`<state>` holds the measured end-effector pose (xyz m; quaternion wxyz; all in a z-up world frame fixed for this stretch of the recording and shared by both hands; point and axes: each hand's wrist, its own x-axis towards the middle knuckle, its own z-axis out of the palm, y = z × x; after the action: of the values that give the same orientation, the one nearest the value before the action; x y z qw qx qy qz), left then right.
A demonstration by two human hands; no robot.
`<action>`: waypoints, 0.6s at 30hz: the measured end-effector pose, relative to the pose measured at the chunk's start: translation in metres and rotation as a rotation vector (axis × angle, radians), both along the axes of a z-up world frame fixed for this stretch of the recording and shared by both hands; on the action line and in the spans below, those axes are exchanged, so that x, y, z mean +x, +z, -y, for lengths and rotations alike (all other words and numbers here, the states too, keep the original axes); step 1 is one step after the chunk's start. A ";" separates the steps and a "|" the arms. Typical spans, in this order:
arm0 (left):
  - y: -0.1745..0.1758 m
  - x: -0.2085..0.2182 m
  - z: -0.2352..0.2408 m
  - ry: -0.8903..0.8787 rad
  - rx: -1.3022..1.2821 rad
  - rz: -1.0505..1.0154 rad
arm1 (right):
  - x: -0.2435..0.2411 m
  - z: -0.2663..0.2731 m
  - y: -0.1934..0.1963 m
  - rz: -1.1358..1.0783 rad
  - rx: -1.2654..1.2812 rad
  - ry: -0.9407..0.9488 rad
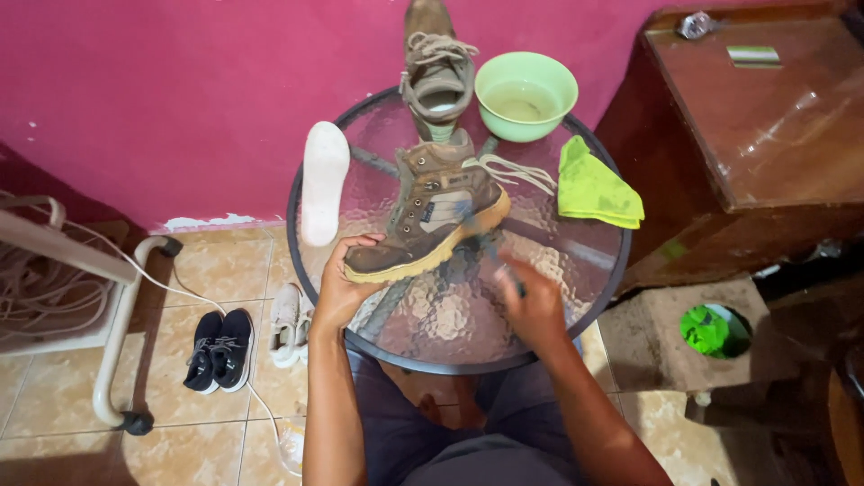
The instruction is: The person scrubs a brown hiking boot with a blue toothbrush, focusing on the sole and side panels. The person holds the boot with the left hand and scrubs with the right hand. A bowl of water, a cloth, and the other boot are visible on the table.
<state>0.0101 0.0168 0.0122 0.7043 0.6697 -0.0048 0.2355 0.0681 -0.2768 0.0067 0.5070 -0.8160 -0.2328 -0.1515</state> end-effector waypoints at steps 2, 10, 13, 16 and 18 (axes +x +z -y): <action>0.002 0.000 -0.001 0.004 -0.014 -0.009 | 0.002 -0.007 -0.011 0.044 -0.004 0.052; -0.002 0.001 -0.005 -0.027 -0.021 -0.010 | -0.005 -0.009 -0.011 0.136 -0.087 0.042; 0.002 -0.003 -0.001 -0.057 -0.060 -0.025 | 0.001 0.000 -0.014 -0.017 -0.010 -0.065; 0.000 -0.008 -0.002 -0.079 0.003 -0.022 | -0.003 -0.003 -0.018 -0.062 -0.035 -0.063; -0.005 -0.005 -0.003 -0.053 0.045 -0.008 | 0.003 0.004 -0.016 -0.076 -0.037 -0.037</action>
<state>0.0046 0.0202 0.0068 0.6950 0.6860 -0.0253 0.2138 0.0711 -0.2805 -0.0095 0.4973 -0.8345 -0.2010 -0.1256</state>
